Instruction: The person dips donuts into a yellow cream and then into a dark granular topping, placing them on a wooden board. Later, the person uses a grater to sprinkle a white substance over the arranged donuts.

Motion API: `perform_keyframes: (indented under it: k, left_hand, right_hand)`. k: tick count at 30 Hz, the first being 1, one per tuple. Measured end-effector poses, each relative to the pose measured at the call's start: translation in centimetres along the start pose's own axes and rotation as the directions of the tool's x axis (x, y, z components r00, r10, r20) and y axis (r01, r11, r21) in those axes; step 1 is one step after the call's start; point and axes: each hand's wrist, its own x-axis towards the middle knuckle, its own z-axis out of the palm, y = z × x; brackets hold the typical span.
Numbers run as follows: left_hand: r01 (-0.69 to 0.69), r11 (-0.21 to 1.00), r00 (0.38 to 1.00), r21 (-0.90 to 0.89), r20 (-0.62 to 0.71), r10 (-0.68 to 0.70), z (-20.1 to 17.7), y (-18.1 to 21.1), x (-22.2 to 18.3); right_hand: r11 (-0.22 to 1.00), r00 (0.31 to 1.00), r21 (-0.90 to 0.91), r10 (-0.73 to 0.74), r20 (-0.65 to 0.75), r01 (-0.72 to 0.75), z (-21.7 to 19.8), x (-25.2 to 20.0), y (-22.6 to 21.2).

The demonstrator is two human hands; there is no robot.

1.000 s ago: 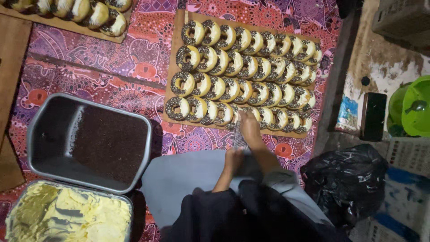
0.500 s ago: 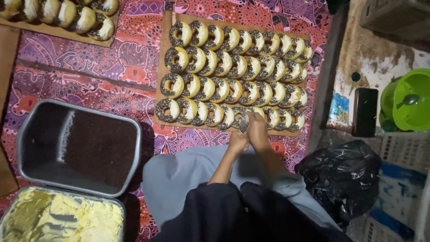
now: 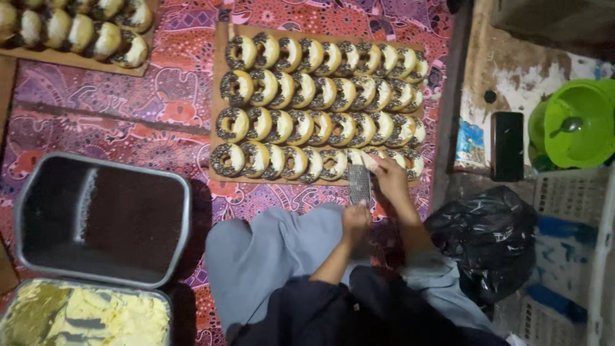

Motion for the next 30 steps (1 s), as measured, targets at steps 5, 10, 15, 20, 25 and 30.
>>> perform_keyframes:
  k: [5,10,15,20,25,30]
  left_hand:
    - [0.165,0.980,0.982,0.109,-0.109,-0.153,1.8,-1.0,6.9]
    - [0.077,0.943,0.983,0.325,-0.181,-0.018,1.8,-2.1,4.8]
    - [0.073,0.836,0.978,0.544,-0.201,0.046,3.8,-3.4,-2.2]
    - [0.027,0.991,0.999,-0.135,-0.023,-0.031,5.6,-4.5,-0.6]
    - [0.060,0.994,0.998,0.086,-0.040,-0.057,5.7,-6.0,6.1]
    - [-0.062,0.866,0.989,0.496,-0.088,0.121,6.5,-5.9,5.9]
  right_hand:
    - [0.923,0.977,-0.322,-0.210,0.042,0.212,1.7,-0.6,-0.6]
    - [0.870,0.958,-0.412,-0.284,0.030,0.271,3.5,0.6,0.2]
    - [0.987,0.991,-0.114,-0.108,0.080,0.117,1.7,1.8,1.6]
    - [0.992,0.998,0.111,0.064,0.027,-0.066,-3.4,0.7,1.9]
    - [0.836,0.988,-0.535,-0.155,-0.022,0.119,-2.3,-0.8,1.7]
    - [0.774,0.960,-0.615,-0.264,-0.094,0.153,0.4,0.3,3.9]
